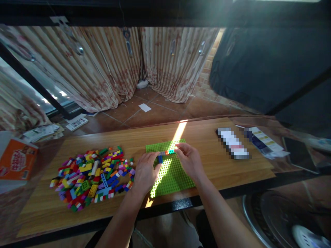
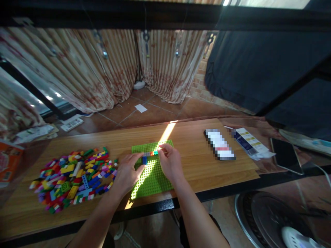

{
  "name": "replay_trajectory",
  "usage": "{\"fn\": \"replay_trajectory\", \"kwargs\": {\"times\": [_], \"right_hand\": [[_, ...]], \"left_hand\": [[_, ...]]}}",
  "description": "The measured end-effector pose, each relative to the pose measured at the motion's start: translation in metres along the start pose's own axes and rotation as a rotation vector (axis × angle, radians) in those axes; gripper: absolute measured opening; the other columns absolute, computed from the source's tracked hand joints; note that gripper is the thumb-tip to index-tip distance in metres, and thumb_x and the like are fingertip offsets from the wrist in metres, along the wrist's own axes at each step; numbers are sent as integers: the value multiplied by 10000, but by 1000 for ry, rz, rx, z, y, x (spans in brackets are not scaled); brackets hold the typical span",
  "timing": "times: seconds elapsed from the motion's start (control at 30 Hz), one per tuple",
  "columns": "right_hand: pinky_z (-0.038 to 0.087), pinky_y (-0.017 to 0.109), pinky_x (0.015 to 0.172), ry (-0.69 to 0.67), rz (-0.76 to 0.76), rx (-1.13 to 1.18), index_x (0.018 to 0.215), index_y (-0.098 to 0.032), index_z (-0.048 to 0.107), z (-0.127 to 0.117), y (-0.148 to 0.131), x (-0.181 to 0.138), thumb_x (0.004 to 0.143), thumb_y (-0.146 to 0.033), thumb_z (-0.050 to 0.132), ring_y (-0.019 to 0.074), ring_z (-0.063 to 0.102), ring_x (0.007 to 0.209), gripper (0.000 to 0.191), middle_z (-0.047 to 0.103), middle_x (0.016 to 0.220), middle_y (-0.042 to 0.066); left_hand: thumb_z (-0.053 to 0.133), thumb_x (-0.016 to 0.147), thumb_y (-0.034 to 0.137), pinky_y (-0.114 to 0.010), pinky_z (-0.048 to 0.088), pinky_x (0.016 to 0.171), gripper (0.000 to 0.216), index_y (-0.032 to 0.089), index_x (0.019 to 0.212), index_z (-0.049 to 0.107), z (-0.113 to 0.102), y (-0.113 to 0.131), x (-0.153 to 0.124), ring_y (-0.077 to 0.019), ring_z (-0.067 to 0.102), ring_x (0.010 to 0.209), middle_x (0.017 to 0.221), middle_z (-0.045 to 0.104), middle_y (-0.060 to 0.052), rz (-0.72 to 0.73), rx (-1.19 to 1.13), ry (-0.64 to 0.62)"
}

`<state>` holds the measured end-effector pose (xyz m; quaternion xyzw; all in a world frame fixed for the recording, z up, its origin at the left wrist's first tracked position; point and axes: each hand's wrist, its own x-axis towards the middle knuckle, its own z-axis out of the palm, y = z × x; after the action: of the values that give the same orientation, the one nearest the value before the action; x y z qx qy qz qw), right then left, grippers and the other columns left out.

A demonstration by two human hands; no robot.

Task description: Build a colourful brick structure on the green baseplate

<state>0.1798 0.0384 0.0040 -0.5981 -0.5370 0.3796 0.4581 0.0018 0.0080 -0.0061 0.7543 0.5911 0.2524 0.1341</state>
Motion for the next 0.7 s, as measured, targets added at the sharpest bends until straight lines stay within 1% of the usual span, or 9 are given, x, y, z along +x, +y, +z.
{"fn": "replay_trajectory", "kwargs": {"times": [0.17,0.27,0.4,0.5,0.6,0.7], "right_hand": [[442,263,602,-68,-46,-218,926,-180,703,3,-2,-5,789,-238,596,147,622,620,184,709,738,29],[454,264,599,-110,-48,-296,956,-187,713,10,-3,-10,792,-210,611,157,636,636,194,731,765,37],[484,282,660,-154,-65,-382,1006,-188,721,19,-8,-15,798,-190,636,174,674,686,224,753,814,48],[488,287,678,-165,-61,-445,1003,-184,726,23,-13,-16,801,-172,646,184,691,699,217,758,822,56],[488,272,673,-177,-40,-457,1002,-187,724,26,-15,-15,795,-143,649,182,699,709,224,760,828,55],[481,254,649,-179,-23,-447,993,-187,720,29,-14,-14,781,-121,651,175,698,702,233,759,819,49]], "left_hand": [[658,805,199,-433,458,974,454,149,1244,555,-1,1,-1,-263,581,1084,1145,662,-108,-38,-21,0],[659,794,180,-428,458,976,471,134,1250,549,-1,2,-1,-259,587,1079,1132,666,-113,-56,-47,13],[639,783,135,-410,466,961,469,139,1244,553,-3,2,0,-241,608,1038,1074,689,-93,-93,-78,38],[597,819,156,-386,486,906,409,150,1227,566,-5,3,1,-226,633,972,1004,709,-74,-146,-106,58],[550,857,187,-337,500,804,345,155,1200,582,-7,6,3,-203,662,860,927,723,-61,-226,-142,54],[546,866,220,-303,479,731,221,162,1060,635,-9,11,5,-194,670,790,871,727,-56,-312,-140,49]]}}
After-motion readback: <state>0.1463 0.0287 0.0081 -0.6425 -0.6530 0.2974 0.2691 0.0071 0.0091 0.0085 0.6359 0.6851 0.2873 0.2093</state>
